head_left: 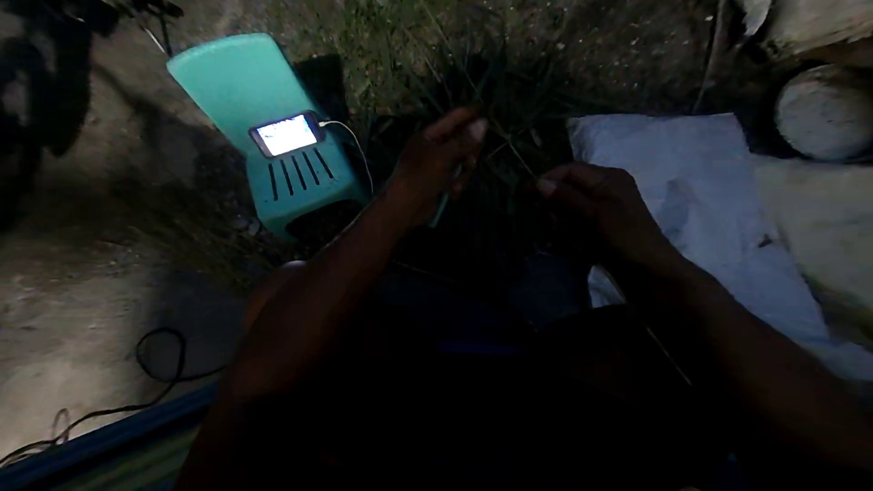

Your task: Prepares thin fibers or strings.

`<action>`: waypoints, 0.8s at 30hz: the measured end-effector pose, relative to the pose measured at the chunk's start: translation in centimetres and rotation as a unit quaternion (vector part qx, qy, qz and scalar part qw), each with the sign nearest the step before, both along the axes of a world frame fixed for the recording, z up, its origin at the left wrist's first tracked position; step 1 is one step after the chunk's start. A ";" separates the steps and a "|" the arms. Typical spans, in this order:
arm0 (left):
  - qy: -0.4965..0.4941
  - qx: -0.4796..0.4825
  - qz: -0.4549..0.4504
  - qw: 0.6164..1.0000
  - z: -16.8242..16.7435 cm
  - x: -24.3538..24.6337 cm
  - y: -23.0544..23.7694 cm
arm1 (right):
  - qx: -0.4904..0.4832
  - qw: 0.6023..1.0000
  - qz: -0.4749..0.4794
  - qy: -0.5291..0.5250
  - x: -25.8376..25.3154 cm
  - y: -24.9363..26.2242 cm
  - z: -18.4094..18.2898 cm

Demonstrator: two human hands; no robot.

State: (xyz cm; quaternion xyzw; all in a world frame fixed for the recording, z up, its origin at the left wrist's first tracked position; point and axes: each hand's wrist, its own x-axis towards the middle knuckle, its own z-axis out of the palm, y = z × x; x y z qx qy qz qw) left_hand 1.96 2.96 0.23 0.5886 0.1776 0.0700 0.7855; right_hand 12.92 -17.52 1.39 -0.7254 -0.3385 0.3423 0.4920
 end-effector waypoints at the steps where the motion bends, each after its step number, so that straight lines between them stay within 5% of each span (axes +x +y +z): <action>1: -0.003 -0.002 0.000 1.000 0.2 -0.1 0.0 | -0.004 1.000 -0.003 -0.025 0.0 0.0 -0.1; 6: 0.012 0.016 -0.044 0.999 0.5 -0.6 -0.7 | -0.018 0.989 -0.011 -0.145 -0.3 0.0 -0.1; 15: -0.035 0.022 0.043 0.998 0.6 -0.7 2.1 | 0.024 0.999 0.001 -0.027 -0.9 0.0 0.6; 24: -0.094 0.001 0.104 0.990 1.3 -1.5 5.4 | 0.037 0.998 0.040 -0.029 -1.4 -1.0 1.2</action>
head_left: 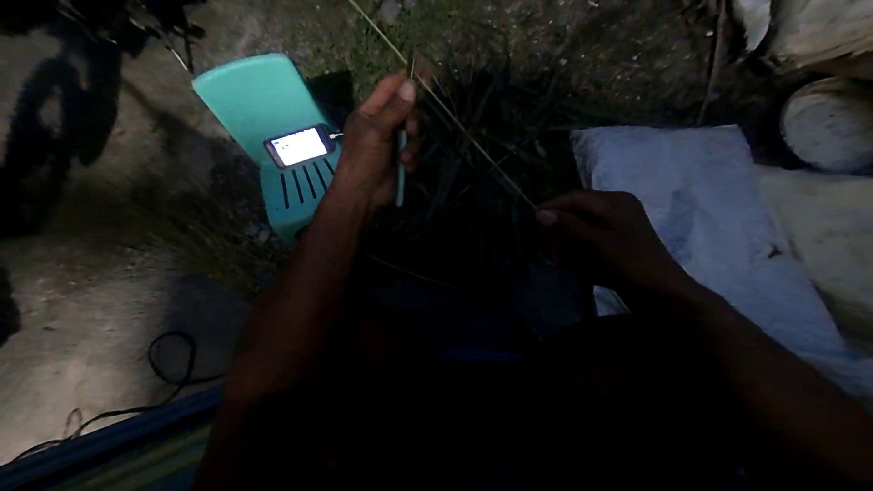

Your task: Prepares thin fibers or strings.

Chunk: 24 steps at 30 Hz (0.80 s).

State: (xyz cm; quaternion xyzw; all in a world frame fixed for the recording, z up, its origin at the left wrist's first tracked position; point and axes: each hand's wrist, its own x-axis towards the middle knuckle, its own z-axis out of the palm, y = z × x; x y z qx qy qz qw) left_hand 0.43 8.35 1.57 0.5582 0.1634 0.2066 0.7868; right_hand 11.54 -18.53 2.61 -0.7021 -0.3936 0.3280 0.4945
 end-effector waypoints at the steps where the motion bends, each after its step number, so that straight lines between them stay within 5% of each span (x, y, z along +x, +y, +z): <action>1: -0.012 -0.001 0.003 1.000 0.2 -0.2 0.1 | 0.008 1.000 0.006 0.005 0.0 -0.1 0.0; 24: -0.148 -0.026 0.128 0.980 3.2 -7.8 5.7 | 0.004 0.996 0.078 0.044 -4.8 -6.6 1.9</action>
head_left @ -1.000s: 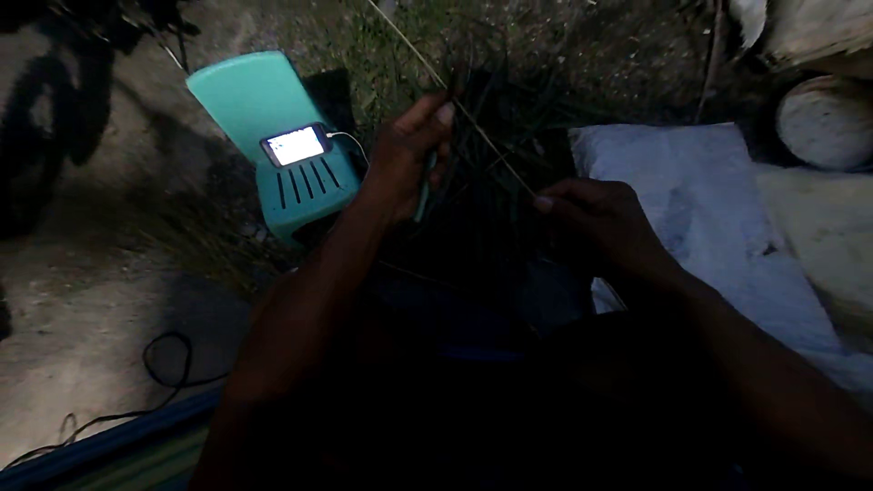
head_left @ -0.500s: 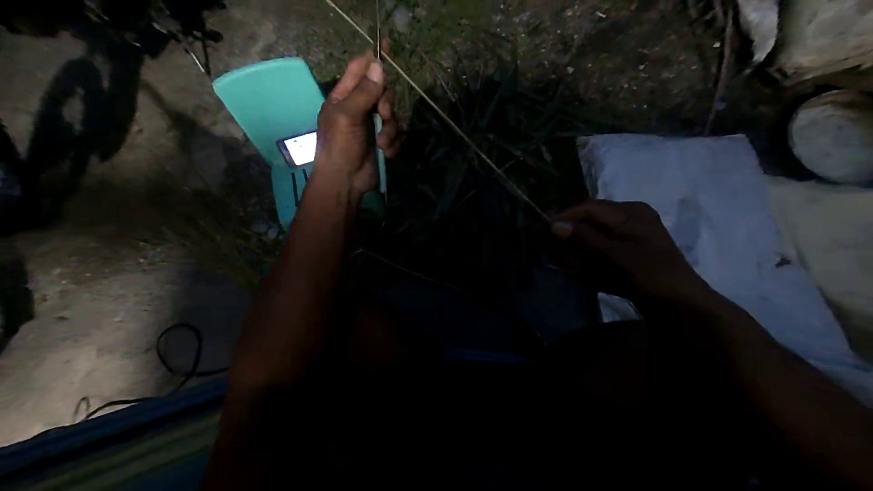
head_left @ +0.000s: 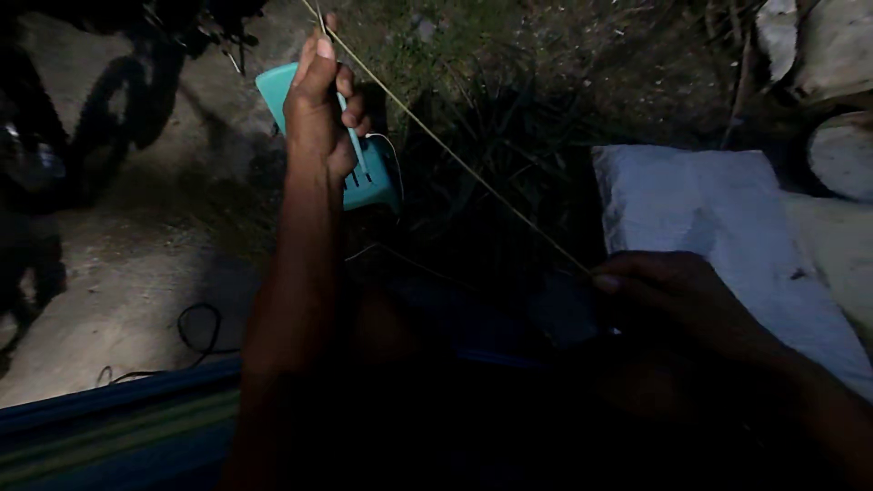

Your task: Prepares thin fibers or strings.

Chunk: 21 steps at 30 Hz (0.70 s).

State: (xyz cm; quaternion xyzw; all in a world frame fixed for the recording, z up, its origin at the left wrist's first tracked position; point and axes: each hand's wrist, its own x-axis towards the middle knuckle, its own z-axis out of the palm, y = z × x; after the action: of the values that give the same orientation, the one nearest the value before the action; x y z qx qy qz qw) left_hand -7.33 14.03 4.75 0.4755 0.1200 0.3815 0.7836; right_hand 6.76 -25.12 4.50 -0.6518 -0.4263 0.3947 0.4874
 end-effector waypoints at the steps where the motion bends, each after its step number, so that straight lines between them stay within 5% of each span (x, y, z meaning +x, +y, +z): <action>1: -0.008 0.002 -0.002 1.000 0.2 -0.7 0.1 | -0.001 1.000 0.005 0.000 -0.3 -0.6 -0.1; 7: 0.097 0.120 -0.118 0.981 -0.4 -1.9 -6.0 | -0.024 0.999 -0.003 -0.044 -2.8 0.5 1.1; 12: 0.182 0.119 -0.210 0.953 -0.9 -3.1 -13.6 | -0.021 0.994 -0.006 -0.110 -4.8 4.1 1.7; 21: 0.130 0.064 -0.114 0.983 -0.7 -8.0 -12.6 | -0.011 0.983 0.002 -0.185 -8.9 3.3 2.8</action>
State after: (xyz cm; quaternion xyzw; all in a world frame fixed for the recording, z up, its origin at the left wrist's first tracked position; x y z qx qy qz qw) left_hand -15.34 1.42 4.00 0.5809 0.1409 0.2316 0.7675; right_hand -2.09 -21.85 7.32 -0.7180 -0.5064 0.2723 0.3923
